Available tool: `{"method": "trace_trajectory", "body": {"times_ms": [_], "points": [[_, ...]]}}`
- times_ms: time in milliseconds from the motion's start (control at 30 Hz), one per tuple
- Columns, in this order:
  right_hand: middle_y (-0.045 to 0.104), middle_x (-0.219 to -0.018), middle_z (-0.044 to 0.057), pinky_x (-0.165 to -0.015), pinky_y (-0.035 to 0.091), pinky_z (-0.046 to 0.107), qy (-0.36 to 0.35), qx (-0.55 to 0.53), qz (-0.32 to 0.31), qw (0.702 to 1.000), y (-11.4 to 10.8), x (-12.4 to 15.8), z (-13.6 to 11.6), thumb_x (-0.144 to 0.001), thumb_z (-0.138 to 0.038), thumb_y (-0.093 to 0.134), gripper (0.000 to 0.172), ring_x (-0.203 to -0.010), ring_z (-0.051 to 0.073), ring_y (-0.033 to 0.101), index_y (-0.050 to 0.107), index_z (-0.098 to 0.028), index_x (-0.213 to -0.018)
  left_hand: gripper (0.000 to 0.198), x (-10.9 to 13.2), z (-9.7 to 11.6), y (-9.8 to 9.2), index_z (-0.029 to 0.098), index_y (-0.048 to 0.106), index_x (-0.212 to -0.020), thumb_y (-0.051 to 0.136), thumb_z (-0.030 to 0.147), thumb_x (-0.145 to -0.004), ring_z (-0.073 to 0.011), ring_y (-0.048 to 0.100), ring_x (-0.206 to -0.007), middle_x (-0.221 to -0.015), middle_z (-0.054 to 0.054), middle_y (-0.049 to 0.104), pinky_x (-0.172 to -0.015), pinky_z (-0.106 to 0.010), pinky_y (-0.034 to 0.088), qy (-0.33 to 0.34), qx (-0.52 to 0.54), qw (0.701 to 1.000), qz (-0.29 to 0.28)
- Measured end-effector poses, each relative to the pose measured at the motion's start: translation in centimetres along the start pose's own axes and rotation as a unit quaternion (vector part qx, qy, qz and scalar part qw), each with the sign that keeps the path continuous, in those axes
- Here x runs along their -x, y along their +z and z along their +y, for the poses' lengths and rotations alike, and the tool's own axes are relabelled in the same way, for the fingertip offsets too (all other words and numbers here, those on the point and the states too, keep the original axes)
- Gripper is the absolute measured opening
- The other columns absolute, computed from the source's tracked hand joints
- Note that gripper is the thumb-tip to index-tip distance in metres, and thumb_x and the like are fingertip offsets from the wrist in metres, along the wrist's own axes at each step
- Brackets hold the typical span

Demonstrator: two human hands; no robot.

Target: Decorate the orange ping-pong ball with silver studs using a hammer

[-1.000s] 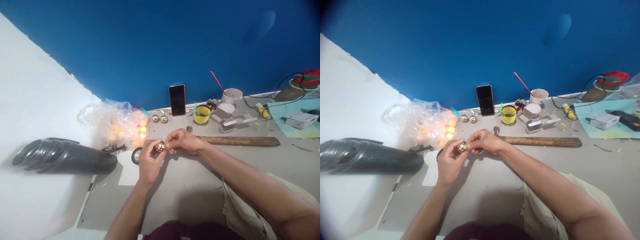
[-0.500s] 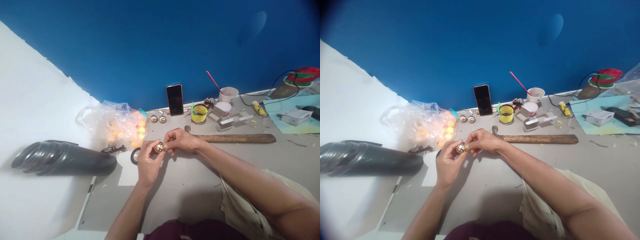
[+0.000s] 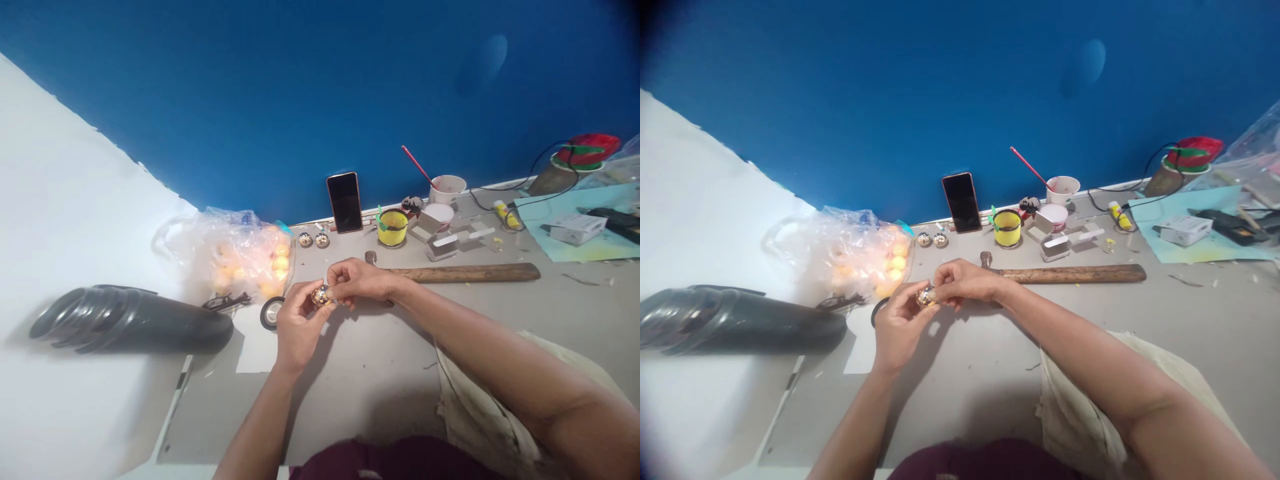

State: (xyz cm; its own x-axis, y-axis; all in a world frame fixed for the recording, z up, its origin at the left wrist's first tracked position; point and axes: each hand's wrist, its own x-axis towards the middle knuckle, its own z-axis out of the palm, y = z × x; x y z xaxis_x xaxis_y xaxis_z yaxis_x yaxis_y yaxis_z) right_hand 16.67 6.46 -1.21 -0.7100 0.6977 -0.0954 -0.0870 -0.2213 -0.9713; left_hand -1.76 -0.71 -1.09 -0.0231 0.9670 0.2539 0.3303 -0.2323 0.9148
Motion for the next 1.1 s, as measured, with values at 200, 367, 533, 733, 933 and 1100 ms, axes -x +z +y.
{"method": "trace_trajectory", "body": {"times_ms": [200,367,533,733,933,1100], "points": [[0.064,-0.066,-0.001,-0.052,0.053,0.02,-0.004,-0.016,-0.017,1.0,-0.9,0.6,-0.8,-0.079,-0.053,0.076,0.04,-0.058,0.01,0.061,0.062,-0.015,-0.08,0.043,-0.3,0.3,0.1,0.02,0.074,-0.111,0.085,0.026,-0.07,-0.0181,0.067,-0.087,-0.099,-0.005,0.072,-0.077,-0.028,0.055,-0.092,0.095,0.991,-0.013],[0.066,-0.071,0.001,-0.052,0.05,0.021,-0.005,0.047,0.093,0.994,-1.9,0.6,-1.4,-0.076,-0.052,0.077,0.04,-0.059,0.01,0.059,0.061,-0.016,-0.078,0.038,-0.3,0.1,0.1,0.019,0.073,-0.111,0.081,0.03,-0.076,-0.0161,0.067,-0.079,-0.092,-0.005,0.075,-0.07,-0.027,0.054,-0.127,0.183,0.974,-0.03],[0.065,-0.066,0.0,-0.053,0.043,0.022,0.022,0.283,0.101,0.954,-3.0,2.2,-4.1,-0.082,-0.04,0.066,0.024,-0.057,0.012,0.057,0.06,-0.019,-0.074,0.025,-0.5,0.0,0.2,0.015,0.077,-0.095,0.078,0.025,-0.072,-0.0155,0.066,-0.067,-0.088,-0.007,0.076,-0.06,-0.027,0.05,-0.17,0.249,0.953,-0.012],[0.072,-0.083,0.005,-0.055,0.033,0.027,0.168,0.636,0.077,0.749,-4.8,4.6,-6.2,-0.066,-0.039,0.078,0.029,-0.075,0.022,0.064,0.067,-0.019,-0.084,0.03,-0.9,0.0,0.0,0.015,0.077,-0.098,0.077,0.027,-0.071,-0.0158,0.066,-0.067,-0.091,-0.008,0.076,-0.059,-0.027,0.049,-0.214,0.316,0.925,-0.007],[0.073,-0.09,0.01,-0.057,0.037,0.03,0.253,0.687,0.046,0.679,-4.9,3.4,-4.4,-0.064,-0.037,0.083,0.039,-0.08,0.028,0.068,0.069,-0.017,-0.095,0.03,-0.9,0.0,-0.1,0.014,0.077,-0.097,0.077,0.025,-0.069,-0.0163,0.066,-0.065,-0.093,-0.011,0.076,-0.058,-0.027,0.047,-0.226,0.318,0.921,-0.008],[0.073,-0.088,0.011,-0.057,0.037,0.03,0.246,0.689,0.043,0.681,-4.8,3.1,-4.0,-0.062,-0.03,0.083,0.038,-0.08,0.029,0.067,0.069,-0.016,-0.095,0.039,-0.9,-0.4,-0.3,0.016,0.075,-0.108,0.079,0.03,-0.072,-0.0148,0.065,-0.071,-0.091,-0.007,0.073,-0.063,-0.026,0.048,-0.21,0.301,0.93,-0.012]]}}
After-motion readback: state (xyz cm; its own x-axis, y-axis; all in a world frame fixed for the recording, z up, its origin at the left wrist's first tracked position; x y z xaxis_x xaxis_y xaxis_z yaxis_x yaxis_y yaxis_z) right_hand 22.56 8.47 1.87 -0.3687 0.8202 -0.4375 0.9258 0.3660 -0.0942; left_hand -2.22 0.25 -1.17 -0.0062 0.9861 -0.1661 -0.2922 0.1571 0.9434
